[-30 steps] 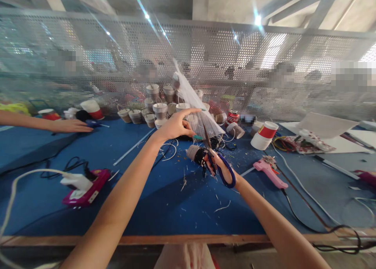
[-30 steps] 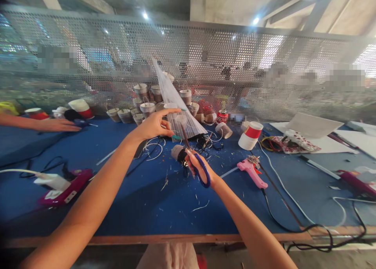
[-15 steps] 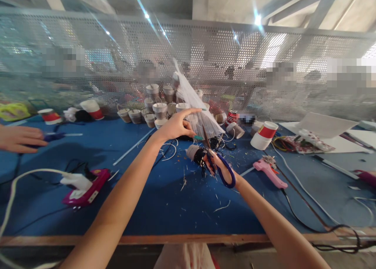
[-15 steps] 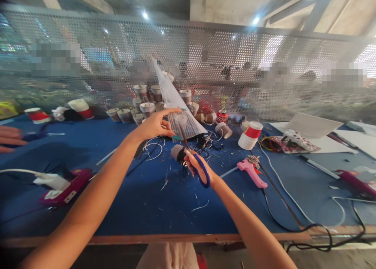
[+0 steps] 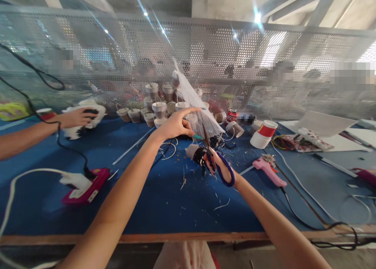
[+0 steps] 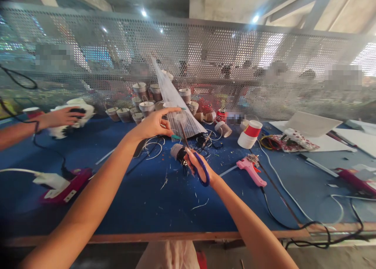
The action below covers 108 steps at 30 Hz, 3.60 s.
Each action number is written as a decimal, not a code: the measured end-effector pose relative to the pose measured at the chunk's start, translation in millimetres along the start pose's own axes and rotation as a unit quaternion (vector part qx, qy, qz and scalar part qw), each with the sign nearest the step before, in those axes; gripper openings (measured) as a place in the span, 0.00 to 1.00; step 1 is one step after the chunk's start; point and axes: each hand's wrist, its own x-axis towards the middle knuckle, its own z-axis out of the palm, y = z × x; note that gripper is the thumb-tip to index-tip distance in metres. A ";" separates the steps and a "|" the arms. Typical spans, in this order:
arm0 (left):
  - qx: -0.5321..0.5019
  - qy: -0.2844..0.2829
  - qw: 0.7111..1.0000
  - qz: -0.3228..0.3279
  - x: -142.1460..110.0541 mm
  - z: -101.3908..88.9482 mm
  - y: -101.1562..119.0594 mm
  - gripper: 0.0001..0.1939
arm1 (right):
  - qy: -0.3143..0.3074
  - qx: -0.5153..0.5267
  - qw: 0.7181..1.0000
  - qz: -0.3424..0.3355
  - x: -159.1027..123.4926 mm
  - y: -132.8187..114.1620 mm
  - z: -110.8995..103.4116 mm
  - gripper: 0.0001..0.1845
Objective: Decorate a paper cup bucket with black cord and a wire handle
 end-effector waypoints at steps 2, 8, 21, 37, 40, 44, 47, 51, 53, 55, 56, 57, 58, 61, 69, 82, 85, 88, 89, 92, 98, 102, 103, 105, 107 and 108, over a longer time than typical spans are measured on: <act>0.000 0.002 1.000 0.006 0.5 -0.2 -0.5 0.42 | -0.002 -0.004 1.000 -0.003 0.3 1.0 -0.5 0.27; 0.000 0.005 1.000 -0.002 0.6 0.5 -0.5 0.42 | 0.000 0.001 1.000 0.001 1.9 6.2 -3.2 0.28; 0.002 0.004 1.000 -0.002 -0.7 -1.2 0.8 0.43 | -0.019 -0.005 1.000 -0.024 -1.4 1.9 -1.7 0.29; 0.008 0.000 1.000 0.002 -1.9 -1.6 2.8 0.43 | -0.015 0.007 1.000 -0.001 -0.9 5.2 -4.2 0.27; 0.015 0.001 1.000 0.005 -1.5 -1.7 2.0 0.43 | -0.019 0.007 1.000 -0.006 -0.9 5.5 -4.2 0.27; 0.023 0.007 1.000 0.001 -0.8 -2.2 0.6 0.43 | -0.010 0.006 1.000 0.011 -1.2 5.8 -4.5 0.26; 0.023 0.005 1.000 0.004 -0.6 -2.4 -0.2 0.43 | 0.000 0.003 1.000 0.019 -1.6 6.0 -4.0 0.26; 0.027 0.002 1.000 0.007 -0.9 -2.7 0.1 0.43 | 0.012 -0.010 1.000 0.005 -2.7 5.6 -3.1 0.26; 0.033 0.001 0.999 0.007 -1.5 -2.9 1.5 0.42 | 0.015 -0.015 1.000 -0.001 -3.3 5.5 -3.2 0.27; 0.040 0.001 0.999 0.004 -2.0 -3.2 3.4 0.42 | 0.017 -0.018 1.000 -0.005 -3.5 5.6 -3.6 0.27; 0.043 0.002 0.999 0.002 -2.3 -3.3 4.2 0.42 | 0.019 -0.021 1.000 -0.006 -3.4 5.8 -3.9 0.27; 0.044 0.004 0.999 0.000 -2.4 -3.4 4.9 0.42 | 0.019 -0.024 1.000 -0.007 -3.2 6.0 -4.2 0.27; 0.045 0.004 0.999 -0.001 -2.5 -3.4 5.3 0.42 | 0.018 -0.027 0.999 -0.007 -3.0 6.1 -4.4 0.27; 0.043 0.003 0.999 -0.002 -2.4 -3.3 4.9 0.42 | 0.020 -0.038 0.999 -0.008 -2.6 6.2 -5.0 0.27; 0.037 -0.001 0.999 0.000 -2.4 -3.9 3.6 0.42 | 0.031 -0.059 0.998 -0.009 -3.0 6.1 -5.6 0.27; 0.032 0.000 0.999 0.010 -0.9 -4.1 -0.6 0.42 | 0.041 -0.049 0.998 0.018 -5.7 0.4 -1.9 0.30; 0.027 0.002 1.000 0.015 -1.1 -4.0 -0.4 0.42 | 0.039 -0.043 0.998 0.027 -6.0 -0.6 -1.2 0.31; 0.026 0.001 1.000 0.014 -0.9 -3.8 -0.1 0.42 | 0.040 -0.049 0.998 0.029 -5.5 -1.3 -0.7 0.33; 0.025 0.001 1.000 0.014 -0.9 -3.8 0.0 0.42 | 0.043 -0.053 0.997 0.029 -5.4 -1.6 -0.4 0.33; 0.024 0.000 1.000 0.012 -0.8 -3.6 0.5 0.42 | 0.053 -0.065 0.996 0.028 -5.6 -3.1 1.0 0.34; 0.023 0.001 1.000 0.014 -1.1 -3.4 1.3 0.42 | 0.060 -0.073 0.995 0.023 -5.7 -3.7 2.5 0.34; 0.024 -0.001 1.000 0.013 -1.5 -2.5 2.3 0.42 | 0.065 -0.083 0.994 0.013 -4.6 -2.2 1.5 0.33; 0.024 -0.001 1.000 0.012 -1.5 -2.2 2.5 0.42 | 0.067 -0.087 0.994 0.013 -4.4 -2.1 1.3 0.33; 0.024 -0.001 1.000 0.011 -1.6 -1.6 2.8 0.42 | 0.072 -0.096 0.993 0.013 -4.3 -2.3 1.3 0.34; 0.023 -0.002 1.000 0.012 -1.7 -1.3 3.0 0.41 | 0.079 -0.102 0.991 0.016 -4.4 -3.2 1.7 0.34; 0.022 -0.004 1.000 0.014 -1.7 -1.2 3.0 0.41 | 0.083 -0.105 0.991 0.018 -4.5 -3.9 2.0 0.34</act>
